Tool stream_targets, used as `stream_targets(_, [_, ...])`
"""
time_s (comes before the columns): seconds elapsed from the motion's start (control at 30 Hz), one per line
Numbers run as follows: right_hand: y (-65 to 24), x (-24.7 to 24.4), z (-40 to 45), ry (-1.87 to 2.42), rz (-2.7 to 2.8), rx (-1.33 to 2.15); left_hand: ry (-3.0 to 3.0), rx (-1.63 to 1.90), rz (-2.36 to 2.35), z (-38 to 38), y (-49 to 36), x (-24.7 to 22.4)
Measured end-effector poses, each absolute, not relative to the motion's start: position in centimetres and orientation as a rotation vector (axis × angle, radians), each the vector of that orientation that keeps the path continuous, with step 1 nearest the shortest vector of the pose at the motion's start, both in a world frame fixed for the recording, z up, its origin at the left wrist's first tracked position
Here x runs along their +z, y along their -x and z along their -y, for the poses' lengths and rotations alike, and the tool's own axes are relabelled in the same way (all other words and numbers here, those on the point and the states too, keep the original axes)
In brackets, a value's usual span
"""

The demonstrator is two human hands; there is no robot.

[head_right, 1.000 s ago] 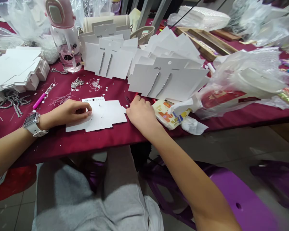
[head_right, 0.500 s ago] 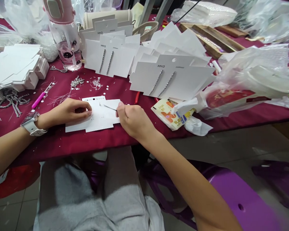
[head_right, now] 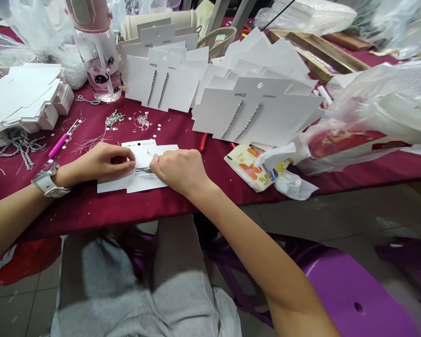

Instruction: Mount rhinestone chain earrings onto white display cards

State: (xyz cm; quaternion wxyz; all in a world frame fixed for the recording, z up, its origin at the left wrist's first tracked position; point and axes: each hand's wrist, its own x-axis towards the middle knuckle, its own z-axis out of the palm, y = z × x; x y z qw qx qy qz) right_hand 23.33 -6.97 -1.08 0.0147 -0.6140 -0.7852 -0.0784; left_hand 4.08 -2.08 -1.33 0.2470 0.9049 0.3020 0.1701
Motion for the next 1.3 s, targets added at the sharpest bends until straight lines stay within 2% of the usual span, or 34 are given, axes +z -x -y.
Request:
stream_targets(0.83, [-23.2,-2.0,6.7,1.744,2.391,-0.249,-2.493,0.463,-0.817,2.0,-4.2,-1.3])
stream_targets(1.07, [-23.6,-1.9,7.1,1.797,2.315,-0.286,-2.47,0.585,-0.857,2.5,-4.3,-1.1])
stream_targets(1.2, [-24.7,-1.8,8.4,1.712,2.367,-0.241,-2.479,0.695,-1.083,2.7,-4.3,-0.9])
stream_targets(1.3, [-25.3,-1.9,9.6,1.574,2.475,-0.233,-2.471,0.629,-1.369,2.5,-3.9,-0.7])
